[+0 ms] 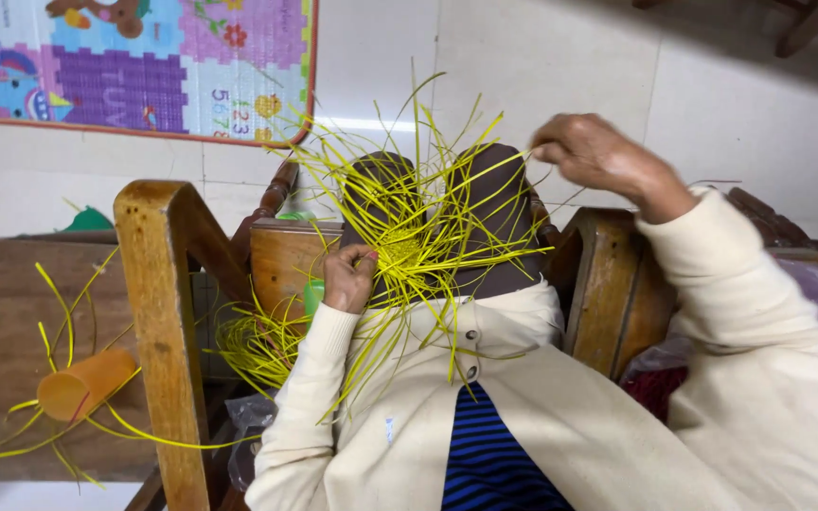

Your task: A person is weaving yellow plastic strands to create a circular base, likely for a basket or hat, using complex finger movements.

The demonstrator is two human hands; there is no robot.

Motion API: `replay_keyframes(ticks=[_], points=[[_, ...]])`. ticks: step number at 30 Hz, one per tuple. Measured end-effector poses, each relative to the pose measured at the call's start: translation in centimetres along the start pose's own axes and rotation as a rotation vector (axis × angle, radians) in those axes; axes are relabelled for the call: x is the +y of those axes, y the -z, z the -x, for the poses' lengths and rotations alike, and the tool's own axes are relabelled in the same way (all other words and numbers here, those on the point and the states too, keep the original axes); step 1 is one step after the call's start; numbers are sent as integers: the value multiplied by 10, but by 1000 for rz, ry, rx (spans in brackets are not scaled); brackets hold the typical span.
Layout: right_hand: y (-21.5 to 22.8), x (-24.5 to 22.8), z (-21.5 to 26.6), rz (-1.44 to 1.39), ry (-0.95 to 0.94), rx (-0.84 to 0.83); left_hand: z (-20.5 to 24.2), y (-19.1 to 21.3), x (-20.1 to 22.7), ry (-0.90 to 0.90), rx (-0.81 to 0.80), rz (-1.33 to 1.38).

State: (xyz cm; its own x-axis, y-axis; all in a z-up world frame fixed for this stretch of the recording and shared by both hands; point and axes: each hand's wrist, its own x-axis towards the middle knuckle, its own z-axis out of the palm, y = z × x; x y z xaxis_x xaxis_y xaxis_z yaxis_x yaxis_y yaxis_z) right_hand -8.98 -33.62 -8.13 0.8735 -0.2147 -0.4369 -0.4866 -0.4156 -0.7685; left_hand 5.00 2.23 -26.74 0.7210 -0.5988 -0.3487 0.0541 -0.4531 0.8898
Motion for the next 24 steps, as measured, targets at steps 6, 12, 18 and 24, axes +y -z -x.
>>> replay_keyframes(ticks=[6, 12, 18, 24], points=[[13, 56, 55, 654, -535, -337, 0, -2, -2, 11, 27, 7], [5, 44, 75, 475, -374, -316, 4, -5, 3, 39, 69, 22], [-10, -70, 64, 377, -310, -457, 2, -6, 1, 92, 51, 43], [-124, -62, -20, -60, 559, 14, 0, 1, -6, 98, 2, 136]])
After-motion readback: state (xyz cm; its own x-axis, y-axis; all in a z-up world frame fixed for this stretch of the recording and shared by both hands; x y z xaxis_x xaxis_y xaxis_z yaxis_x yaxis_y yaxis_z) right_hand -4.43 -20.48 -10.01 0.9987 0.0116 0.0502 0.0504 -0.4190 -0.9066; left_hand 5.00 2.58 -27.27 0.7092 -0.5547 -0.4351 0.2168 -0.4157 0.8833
